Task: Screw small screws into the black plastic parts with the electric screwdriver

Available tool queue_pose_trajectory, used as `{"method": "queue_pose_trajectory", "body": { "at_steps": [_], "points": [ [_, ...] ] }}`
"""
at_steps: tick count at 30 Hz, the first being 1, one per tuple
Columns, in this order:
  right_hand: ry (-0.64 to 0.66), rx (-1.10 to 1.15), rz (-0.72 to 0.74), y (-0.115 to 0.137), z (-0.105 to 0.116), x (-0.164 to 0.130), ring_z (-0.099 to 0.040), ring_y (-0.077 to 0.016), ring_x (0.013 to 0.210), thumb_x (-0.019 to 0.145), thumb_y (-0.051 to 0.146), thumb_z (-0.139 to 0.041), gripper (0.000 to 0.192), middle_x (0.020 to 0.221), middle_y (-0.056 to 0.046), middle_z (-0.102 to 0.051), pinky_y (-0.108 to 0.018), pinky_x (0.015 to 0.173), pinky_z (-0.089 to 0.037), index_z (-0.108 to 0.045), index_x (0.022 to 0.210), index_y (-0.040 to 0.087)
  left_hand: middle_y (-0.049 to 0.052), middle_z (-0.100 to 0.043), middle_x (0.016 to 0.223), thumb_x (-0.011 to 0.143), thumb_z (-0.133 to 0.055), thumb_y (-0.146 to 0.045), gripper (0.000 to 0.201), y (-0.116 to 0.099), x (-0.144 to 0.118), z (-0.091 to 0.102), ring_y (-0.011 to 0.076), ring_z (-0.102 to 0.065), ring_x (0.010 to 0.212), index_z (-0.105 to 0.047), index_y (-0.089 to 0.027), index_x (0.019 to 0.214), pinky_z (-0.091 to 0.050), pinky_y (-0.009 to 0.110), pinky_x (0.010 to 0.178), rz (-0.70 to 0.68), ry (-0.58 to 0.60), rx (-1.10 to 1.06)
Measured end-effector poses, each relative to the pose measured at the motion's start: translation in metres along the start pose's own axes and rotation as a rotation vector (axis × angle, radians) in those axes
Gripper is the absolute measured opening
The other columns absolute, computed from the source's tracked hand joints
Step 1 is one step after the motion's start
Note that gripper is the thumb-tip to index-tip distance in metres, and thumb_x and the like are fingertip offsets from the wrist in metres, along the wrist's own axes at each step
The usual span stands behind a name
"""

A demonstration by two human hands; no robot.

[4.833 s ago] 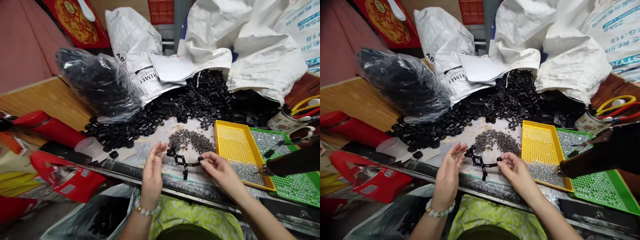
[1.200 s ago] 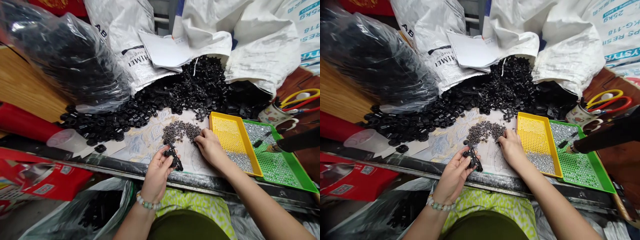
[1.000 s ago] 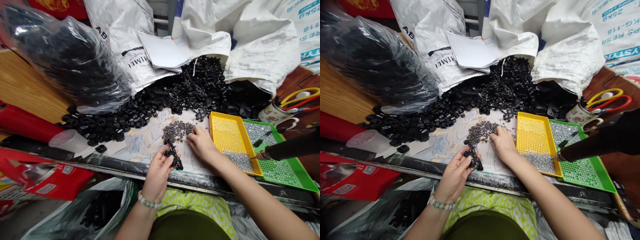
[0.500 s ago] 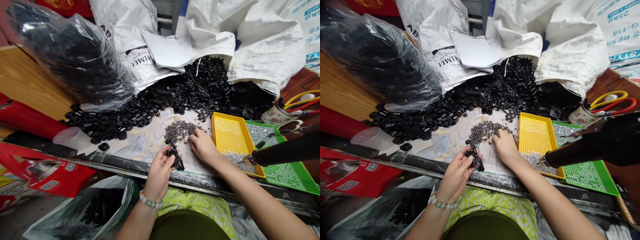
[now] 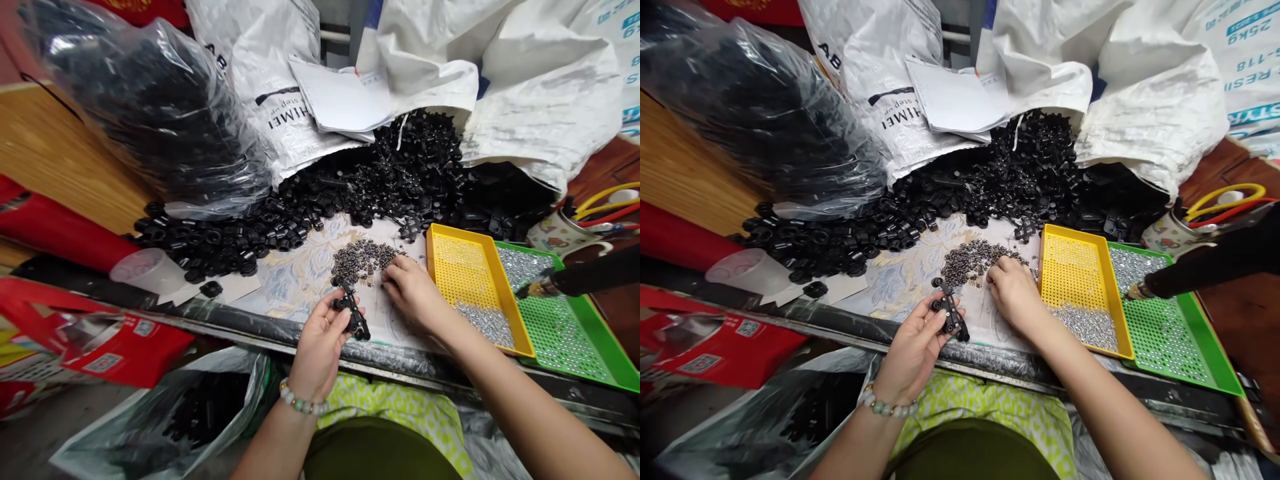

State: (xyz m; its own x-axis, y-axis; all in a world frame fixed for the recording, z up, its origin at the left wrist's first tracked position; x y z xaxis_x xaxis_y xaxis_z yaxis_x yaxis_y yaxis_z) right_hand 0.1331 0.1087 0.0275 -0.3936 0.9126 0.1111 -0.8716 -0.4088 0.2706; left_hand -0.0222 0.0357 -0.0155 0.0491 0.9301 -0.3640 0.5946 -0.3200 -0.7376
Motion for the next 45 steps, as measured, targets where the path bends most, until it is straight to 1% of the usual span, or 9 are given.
{"method": "queue_pose_trajectory", "body": {
  "at_steps": [9, 13, 15, 17, 21, 25, 31, 40, 45],
  "points": [
    [0.048, -0.231, -0.006, -0.004, -0.015, 0.006, -0.047, -0.0216, 0.086, 0.087, 0.02, -0.043, 0.021, 0.09, -0.01, -0.053, -0.033, 0.071, -0.033, -0.063, 0.085, 0.018, 0.005, -0.063, 0.102, 0.079, -0.059, -0.019, 0.032, 0.0, 0.002, 0.0, 0.017, -0.061, 0.096, -0.048, -0.02, 0.109, -0.047, 0.026, 0.076, 0.002, -0.01, 0.01],
    [0.058, -0.217, 0.013, -0.003, -0.016, 0.007, -0.047, -0.0226, 0.088, 0.085, 0.018, -0.044, 0.018, 0.091, -0.011, -0.054, -0.034, 0.071, -0.033, -0.061, 0.081, 0.016, 0.005, -0.063, 0.103, 0.079, -0.06, -0.018, 0.031, 0.001, 0.002, 0.001, 0.0172, -0.062, 0.095, -0.049, -0.02, 0.108, -0.048, 0.026, 0.076, 0.001, -0.007, -0.01],
    [0.039, -0.116, 0.029, 0.002, -0.01, 0.003, -0.048, -0.0211, 0.086, 0.083, 0.017, -0.046, 0.013, 0.09, -0.01, -0.055, -0.033, 0.073, -0.035, -0.059, 0.081, 0.015, 0.005, -0.063, 0.103, 0.079, -0.06, -0.017, 0.029, 0.001, 0.003, 0.002, 0.0169, -0.062, 0.095, -0.049, -0.02, 0.106, -0.048, 0.026, 0.076, 0.002, -0.003, -0.022],
    [0.048, 0.085, 0.043, 0.009, -0.003, -0.003, -0.05, -0.0168, 0.078, 0.082, 0.016, -0.046, 0.01, 0.082, -0.007, -0.057, -0.03, 0.07, -0.037, -0.056, 0.08, 0.015, 0.005, -0.062, 0.103, 0.08, -0.059, -0.017, 0.028, 0.001, 0.004, 0.003, 0.0163, -0.061, 0.095, -0.049, -0.02, 0.106, -0.048, 0.026, 0.077, 0.003, 0.0, -0.037],
    [0.144, 0.519, 0.024, 0.026, 0.004, -0.02, -0.05, -0.0096, 0.063, 0.084, 0.017, -0.045, 0.013, 0.068, 0.002, -0.057, -0.022, 0.061, -0.037, -0.054, 0.075, 0.018, 0.005, -0.062, 0.103, 0.081, -0.056, -0.015, 0.027, 0.002, 0.004, 0.003, 0.0152, -0.06, 0.097, -0.048, -0.02, 0.107, -0.047, 0.026, 0.078, -0.001, 0.006, -0.053],
    [0.182, 0.645, -0.033, 0.034, -0.004, -0.029, -0.053, -0.0091, 0.064, 0.084, 0.02, -0.049, 0.013, 0.069, 0.002, -0.061, -0.021, 0.063, -0.038, -0.057, 0.074, 0.018, 0.005, -0.062, 0.103, 0.081, -0.056, -0.013, 0.028, 0.002, 0.004, 0.003, 0.0146, -0.059, 0.096, -0.048, -0.02, 0.107, -0.047, 0.026, 0.079, -0.002, 0.008, -0.059],
    [0.144, 0.602, -0.015, 0.036, -0.01, -0.03, -0.053, -0.01, 0.064, 0.084, 0.018, -0.048, 0.014, 0.07, 0.001, -0.061, -0.022, 0.063, -0.039, -0.056, 0.073, 0.017, 0.004, -0.063, 0.1, 0.08, -0.057, -0.014, 0.027, 0.003, 0.004, 0.003, 0.0154, -0.06, 0.097, -0.048, -0.019, 0.105, -0.047, 0.027, 0.079, -0.021, 0.023, -0.066],
    [-0.068, 0.42, 0.204, 0.042, -0.015, -0.039, -0.05, -0.0146, 0.07, 0.086, 0.015, -0.043, 0.013, 0.072, -0.005, -0.057, -0.027, 0.066, -0.042, -0.052, 0.076, 0.016, 0.002, -0.064, 0.093, 0.078, -0.06, -0.014, 0.023, 0.004, 0.002, 0.001, 0.0128, -0.061, 0.091, -0.047, -0.018, 0.097, -0.045, 0.026, 0.083, -0.077, -0.056, -0.073],
    [-0.091, 0.418, 0.203, 0.041, -0.023, -0.043, -0.05, -0.0151, 0.07, 0.087, 0.015, -0.042, 0.014, 0.073, -0.006, -0.057, -0.028, 0.066, -0.042, -0.053, 0.078, 0.016, 0.002, -0.064, 0.093, 0.078, -0.06, -0.015, 0.022, 0.004, 0.002, -0.002, 0.0133, -0.061, 0.09, -0.047, -0.018, 0.096, -0.046, 0.027, 0.082, -0.101, -0.06, -0.057]
  ]
}}
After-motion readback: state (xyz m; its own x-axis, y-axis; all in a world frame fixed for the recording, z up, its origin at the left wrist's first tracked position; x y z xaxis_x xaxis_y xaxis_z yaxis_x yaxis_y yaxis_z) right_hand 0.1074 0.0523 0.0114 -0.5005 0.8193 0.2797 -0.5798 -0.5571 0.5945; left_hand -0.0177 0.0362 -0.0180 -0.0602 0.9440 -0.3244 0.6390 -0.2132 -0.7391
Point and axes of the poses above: each hand's wrist, its own x-axis towards the middle knuckle, its own z-axis out of the back of the hand, y = z × x, the point moved 4 cm from there along x, towards the middle knuckle
